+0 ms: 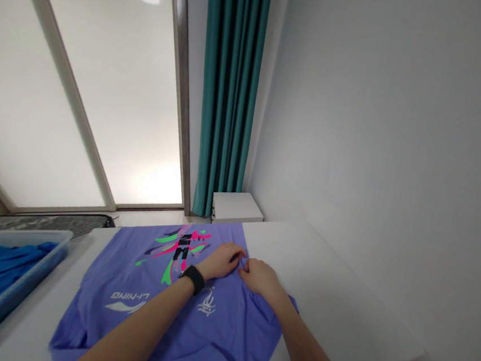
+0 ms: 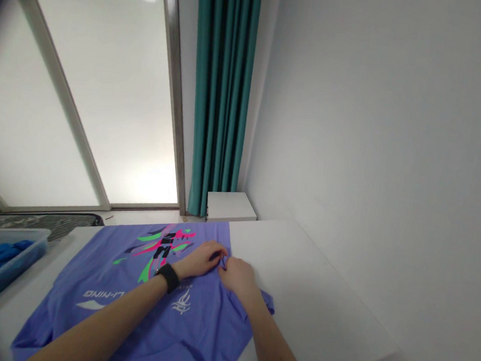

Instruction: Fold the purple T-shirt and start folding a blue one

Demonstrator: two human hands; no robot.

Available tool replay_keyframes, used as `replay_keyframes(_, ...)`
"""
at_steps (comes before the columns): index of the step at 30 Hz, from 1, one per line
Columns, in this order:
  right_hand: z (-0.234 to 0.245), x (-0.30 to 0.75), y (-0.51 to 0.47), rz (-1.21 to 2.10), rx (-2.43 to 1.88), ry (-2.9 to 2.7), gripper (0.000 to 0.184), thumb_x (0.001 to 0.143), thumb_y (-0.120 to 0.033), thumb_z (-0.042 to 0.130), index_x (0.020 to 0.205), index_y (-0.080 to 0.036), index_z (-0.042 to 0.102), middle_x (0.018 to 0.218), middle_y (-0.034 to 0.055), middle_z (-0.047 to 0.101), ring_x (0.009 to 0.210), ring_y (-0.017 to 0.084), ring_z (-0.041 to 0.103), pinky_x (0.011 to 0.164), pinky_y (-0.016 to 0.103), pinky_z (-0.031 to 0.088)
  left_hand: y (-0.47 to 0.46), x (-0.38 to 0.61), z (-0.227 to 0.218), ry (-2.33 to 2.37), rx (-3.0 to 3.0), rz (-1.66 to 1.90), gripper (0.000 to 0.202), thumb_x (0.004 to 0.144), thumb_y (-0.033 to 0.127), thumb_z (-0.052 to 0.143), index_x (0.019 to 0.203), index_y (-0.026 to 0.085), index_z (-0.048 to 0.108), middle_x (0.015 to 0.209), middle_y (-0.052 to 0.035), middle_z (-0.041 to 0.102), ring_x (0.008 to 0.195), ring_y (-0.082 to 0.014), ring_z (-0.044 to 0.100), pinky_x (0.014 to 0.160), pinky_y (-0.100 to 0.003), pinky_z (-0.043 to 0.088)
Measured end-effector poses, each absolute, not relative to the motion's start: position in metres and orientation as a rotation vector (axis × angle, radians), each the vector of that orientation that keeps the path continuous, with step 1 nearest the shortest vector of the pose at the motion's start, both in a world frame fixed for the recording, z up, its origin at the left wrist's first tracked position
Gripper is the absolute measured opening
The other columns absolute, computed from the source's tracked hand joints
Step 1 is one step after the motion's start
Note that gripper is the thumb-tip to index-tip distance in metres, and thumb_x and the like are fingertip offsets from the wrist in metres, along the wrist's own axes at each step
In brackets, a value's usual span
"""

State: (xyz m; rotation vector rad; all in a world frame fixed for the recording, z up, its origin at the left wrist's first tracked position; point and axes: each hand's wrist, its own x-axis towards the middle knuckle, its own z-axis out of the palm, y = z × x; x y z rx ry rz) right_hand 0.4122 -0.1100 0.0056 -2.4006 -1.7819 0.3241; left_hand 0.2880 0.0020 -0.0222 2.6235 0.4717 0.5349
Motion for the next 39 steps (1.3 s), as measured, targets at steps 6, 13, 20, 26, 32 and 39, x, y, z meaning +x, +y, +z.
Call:
replay_keyframes(6, 0.008, 0.414, -0.124, 0.295, -2.421, -1.848, 0.030, 0.093, -0.033, 0.048, 0.087, -0.019, 0.074, 0.092, 0.0124, 0.076, 0.087, 0.024, 0.071, 0.069, 0.028, 0.045, -0.001, 0.288, -0.021, 0.488, 2.623, 0.529, 0.038, 0.076, 0.002, 0.042, 0.098, 0.021, 0.066, 0.099, -0.0030, 0.069, 0.099, -0.0180, 0.060, 0.094, -0.031, 0.043)
replay_keyframes(13, 0.011, 0.416, -0.131, 0.231, -2.476, -1.892, 0.040, 0.097, -0.036, 0.040, 0.095, -0.015, 0.075, 0.097, 0.0181, 0.074, 0.092, 0.029, 0.071, 0.073, 0.033, 0.048, 0.002, 0.293, -0.021, 0.465, 2.752, 0.526, 0.035, 0.077, 0.004, 0.043, 0.098, 0.021, 0.064, 0.101, -0.0035, 0.068, 0.102, -0.0205, 0.057, 0.093, -0.035, 0.040)
replay_keyframes(20, 0.016, 0.412, -0.142, 0.142, -2.576, -1.906, 0.042, 0.094, -0.042, 0.045, 0.099, -0.012, 0.074, 0.099, 0.0201, 0.073, 0.096, 0.032, 0.070, 0.082, 0.038, 0.048, 0.010, 0.294, -0.023, 0.463, 2.849, 0.523, 0.027, 0.082, 0.008, 0.047, 0.099, 0.020, 0.064, 0.102, -0.0048, 0.066, 0.102, -0.0215, 0.056, 0.093, -0.035, 0.040)
replay_keyframes(26, 0.017, 0.421, -0.150, 0.194, -2.552, -1.985, 0.046, 0.093, -0.049, 0.044, 0.095, -0.014, 0.073, 0.095, 0.0185, 0.074, 0.092, 0.031, 0.070, 0.080, 0.039, 0.048, 0.021, 0.283, -0.027, 0.569, 2.834, 0.546, 0.026, 0.083, 0.007, 0.047, 0.098, 0.020, 0.063, 0.105, -0.0053, 0.063, 0.103, -0.0221, 0.055, 0.094, -0.037, 0.041)
replay_keyframes(32, 0.010, 0.448, -0.123, 0.179, -2.214, -1.975, 0.028, 0.093, -0.030, 0.044, 0.104, -0.018, 0.067, 0.099, 0.0096, 0.073, 0.092, 0.021, 0.068, 0.083, 0.031, 0.047, 0.016, 0.278, -0.028, 0.546, 2.887, 0.565, 0.026, 0.087, 0.010, 0.046, 0.105, 0.021, 0.062, 0.108, -0.0057, 0.060, 0.105, -0.0220, 0.053, 0.094, -0.037, 0.042)
replay_keyframes(39, -0.024, 0.463, -0.092, 0.129, -1.925, -2.175, 0.049, 0.094, -0.022, 0.039, 0.143, -0.016, 0.046, 0.149, 0.0120, 0.046, 0.138, 0.022, 0.039, 0.113, 0.041, 0.032, 0.016, 0.279, -0.031, 0.500, 2.835, 0.578, 0.030, 0.087, 0.013, 0.046, 0.112, 0.022, 0.059, 0.113, -0.0061, 0.059, 0.109, -0.0212, 0.054, 0.099, -0.037, 0.042)
